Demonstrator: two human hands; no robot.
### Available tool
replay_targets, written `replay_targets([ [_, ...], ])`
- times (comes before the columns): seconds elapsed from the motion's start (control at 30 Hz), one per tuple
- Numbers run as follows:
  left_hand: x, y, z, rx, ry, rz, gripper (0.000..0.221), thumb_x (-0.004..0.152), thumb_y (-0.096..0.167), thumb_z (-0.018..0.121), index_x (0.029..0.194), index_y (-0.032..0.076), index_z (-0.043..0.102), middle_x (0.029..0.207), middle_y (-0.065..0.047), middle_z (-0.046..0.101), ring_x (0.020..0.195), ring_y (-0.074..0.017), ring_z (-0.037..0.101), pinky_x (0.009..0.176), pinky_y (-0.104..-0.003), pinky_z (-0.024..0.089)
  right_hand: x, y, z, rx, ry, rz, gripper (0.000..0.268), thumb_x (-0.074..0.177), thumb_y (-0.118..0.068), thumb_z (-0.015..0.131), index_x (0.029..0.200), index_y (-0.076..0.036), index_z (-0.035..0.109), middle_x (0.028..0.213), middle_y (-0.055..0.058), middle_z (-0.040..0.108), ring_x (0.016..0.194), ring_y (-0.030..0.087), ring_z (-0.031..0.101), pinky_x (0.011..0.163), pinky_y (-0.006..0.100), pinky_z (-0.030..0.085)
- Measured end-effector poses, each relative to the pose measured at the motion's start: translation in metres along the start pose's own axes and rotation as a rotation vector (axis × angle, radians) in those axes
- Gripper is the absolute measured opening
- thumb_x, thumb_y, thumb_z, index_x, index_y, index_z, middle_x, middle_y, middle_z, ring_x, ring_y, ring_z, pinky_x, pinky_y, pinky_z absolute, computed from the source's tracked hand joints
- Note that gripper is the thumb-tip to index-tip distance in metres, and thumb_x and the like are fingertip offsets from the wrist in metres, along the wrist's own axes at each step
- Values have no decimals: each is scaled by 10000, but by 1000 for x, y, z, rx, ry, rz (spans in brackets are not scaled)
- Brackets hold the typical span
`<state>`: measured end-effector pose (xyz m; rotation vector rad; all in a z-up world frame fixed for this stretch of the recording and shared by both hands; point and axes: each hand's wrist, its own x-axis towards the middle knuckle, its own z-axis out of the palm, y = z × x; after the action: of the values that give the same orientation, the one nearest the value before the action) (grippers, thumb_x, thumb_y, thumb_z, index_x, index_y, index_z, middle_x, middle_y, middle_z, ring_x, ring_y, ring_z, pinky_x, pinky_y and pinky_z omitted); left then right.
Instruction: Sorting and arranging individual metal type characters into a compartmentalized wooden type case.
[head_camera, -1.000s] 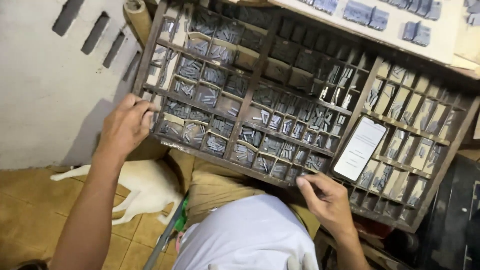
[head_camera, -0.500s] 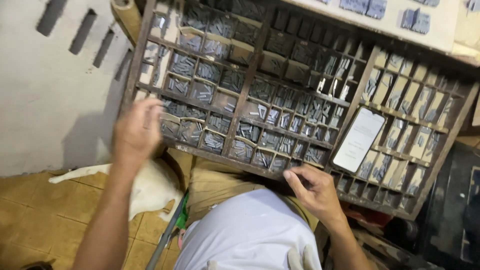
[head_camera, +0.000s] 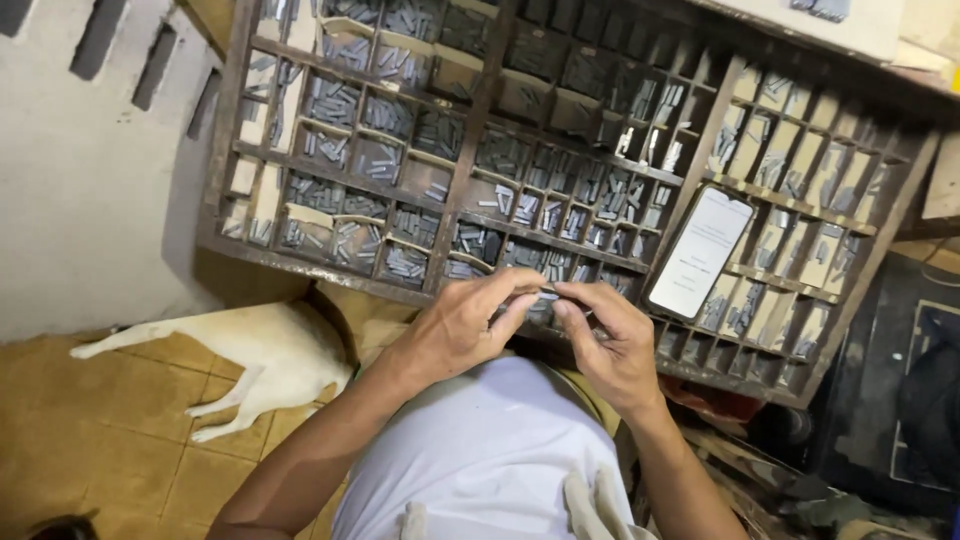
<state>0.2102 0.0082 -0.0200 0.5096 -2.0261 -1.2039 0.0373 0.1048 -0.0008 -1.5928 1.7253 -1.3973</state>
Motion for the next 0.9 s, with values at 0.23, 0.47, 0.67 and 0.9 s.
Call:
replay_targets([
  [0.23, 3, 15, -8, -31, -26, -11, 320, 980, -12, 611, 1299, 1, 616, 1034, -223, 771, 949, -370, 769, 807, -437, 638, -5, 3, 3, 19, 28, -21, 107, 936, -12, 711, 1017, -6, 780, 757, 110, 717, 613, 202, 648, 583, 336, 531],
  [0.47, -6, -3, 6, 13, 104, 36, 325, 911, 69, 760, 1232, 115, 738, 1060, -99, 775, 971, -268, 769, 834, -367, 632, -11, 12, 9, 72, 52, -20, 114, 932, 11, 695, 1019, -1, 768, 775, 112, 713, 579, 177, 661, 542, 328, 532],
  [0.67, -18, -16, 0, 289, 35, 112, 368, 941, -31, 676, 1291, 77, 711, 1004, -170, 773, 892, -266, 762, 789, -342, 649, 9, 21, 21, -113, -106, -80, 120, 918, -48, 711, 1024, -40, 768, 811, 141, 731, 653, 328, 694, 597, 419, 547],
  [0.9, -28, -30, -16, 179, 83, -12, 325, 942, -19, 642, 1223, 100, 753, 973, -127, 736, 926, -318, 733, 812, -412, 609, 66, 74, 50, -893, -248, 5, 263, 1063, -309, 548, 1208, -202, 739, 830, 87, 685, 684, 333, 727, 584, 462, 580],
])
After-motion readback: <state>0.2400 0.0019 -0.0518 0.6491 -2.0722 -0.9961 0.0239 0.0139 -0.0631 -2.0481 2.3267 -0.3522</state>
